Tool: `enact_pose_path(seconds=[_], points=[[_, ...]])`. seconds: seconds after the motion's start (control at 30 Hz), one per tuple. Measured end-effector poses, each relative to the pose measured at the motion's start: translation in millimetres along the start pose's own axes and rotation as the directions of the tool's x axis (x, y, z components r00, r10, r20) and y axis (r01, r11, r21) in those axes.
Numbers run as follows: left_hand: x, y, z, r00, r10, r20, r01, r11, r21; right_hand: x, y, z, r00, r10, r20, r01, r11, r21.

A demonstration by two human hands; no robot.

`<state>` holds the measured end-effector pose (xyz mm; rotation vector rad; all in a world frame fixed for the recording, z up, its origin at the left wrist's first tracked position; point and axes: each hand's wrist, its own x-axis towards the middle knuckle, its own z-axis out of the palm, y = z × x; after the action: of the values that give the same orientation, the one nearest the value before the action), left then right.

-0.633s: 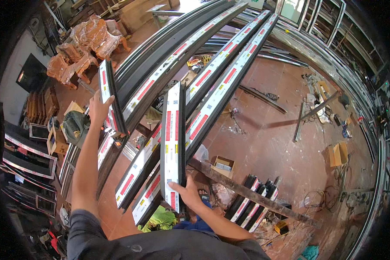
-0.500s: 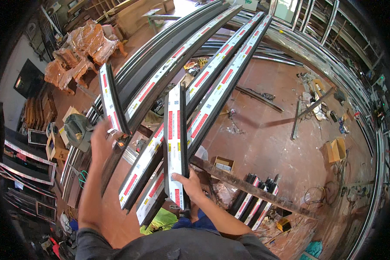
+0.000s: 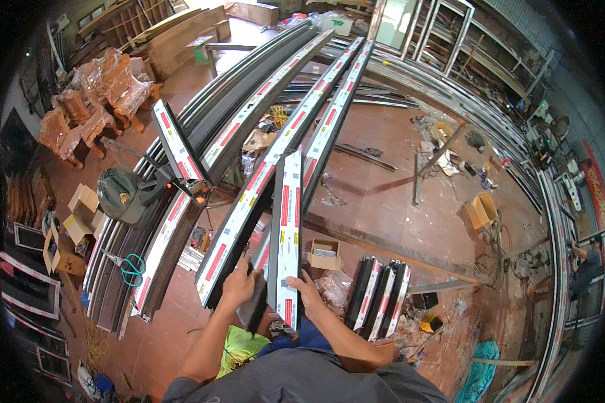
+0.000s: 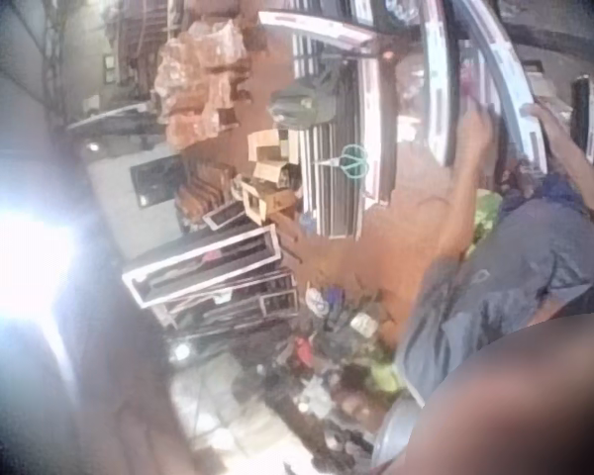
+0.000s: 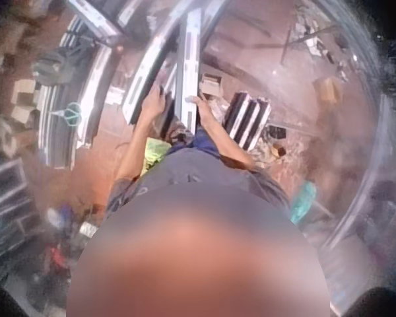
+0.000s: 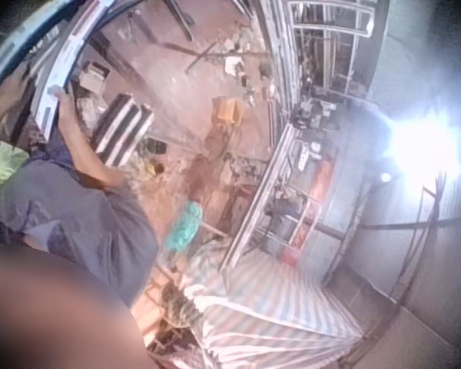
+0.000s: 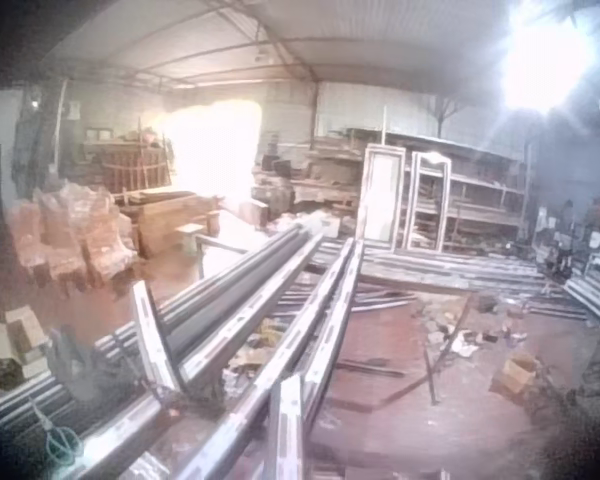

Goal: The person assembles aluminum window frames by inserting rubber gaskets into the profiles. They use green-handled shears to cut the gaskets to length and fit them into the frame channels, then join the frame pieces together.

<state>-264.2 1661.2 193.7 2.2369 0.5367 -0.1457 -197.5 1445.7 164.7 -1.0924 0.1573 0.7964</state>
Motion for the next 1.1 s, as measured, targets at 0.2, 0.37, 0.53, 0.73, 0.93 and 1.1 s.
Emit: enact_pose_path(seconds=[0.2, 0.37, 0.53, 0.73, 0.93, 1.1], points=[[4, 27, 79, 0.965, 0.004, 0.260, 0.075, 0.954, -0.292, -63, -8, -37, 0.989, -0.098, -0.109, 0.106, 0.992, 0.070], [22, 87, 151, 0.971, 0.199, 0.134, -0.109, 0.863, -0.493, -104, 2, -73, 0.919, -0.161, -0.360, 0.236, 0.955, 0.177], [-2, 139, 221, 0.927, 0.367, 0.078, -0.279, 0.813, -0.511, -150, 2, -137, 0.783, -0.272, -0.560, 0.351, 0.936, 0.037], [-63, 171, 288, 0.904, 0.300, 0.304, -0.061, 0.795, -0.603, -220, 14, -200, 0.730, -0.269, -0.628, 0.385, 0.921, 0.054], [-72, 196, 349, 0.900, 0.400, 0.170, -0.272, 0.823, -0.498, -245, 9, -240, 0.657, -0.330, -0.677, 0.435, 0.900, -0.017], [-79, 238, 381, 0.884, 0.367, 0.289, -0.187, 0.845, -0.501, -264, -5, -285, 0.640, -0.371, -0.674, 0.471, 0.881, -0.038]])
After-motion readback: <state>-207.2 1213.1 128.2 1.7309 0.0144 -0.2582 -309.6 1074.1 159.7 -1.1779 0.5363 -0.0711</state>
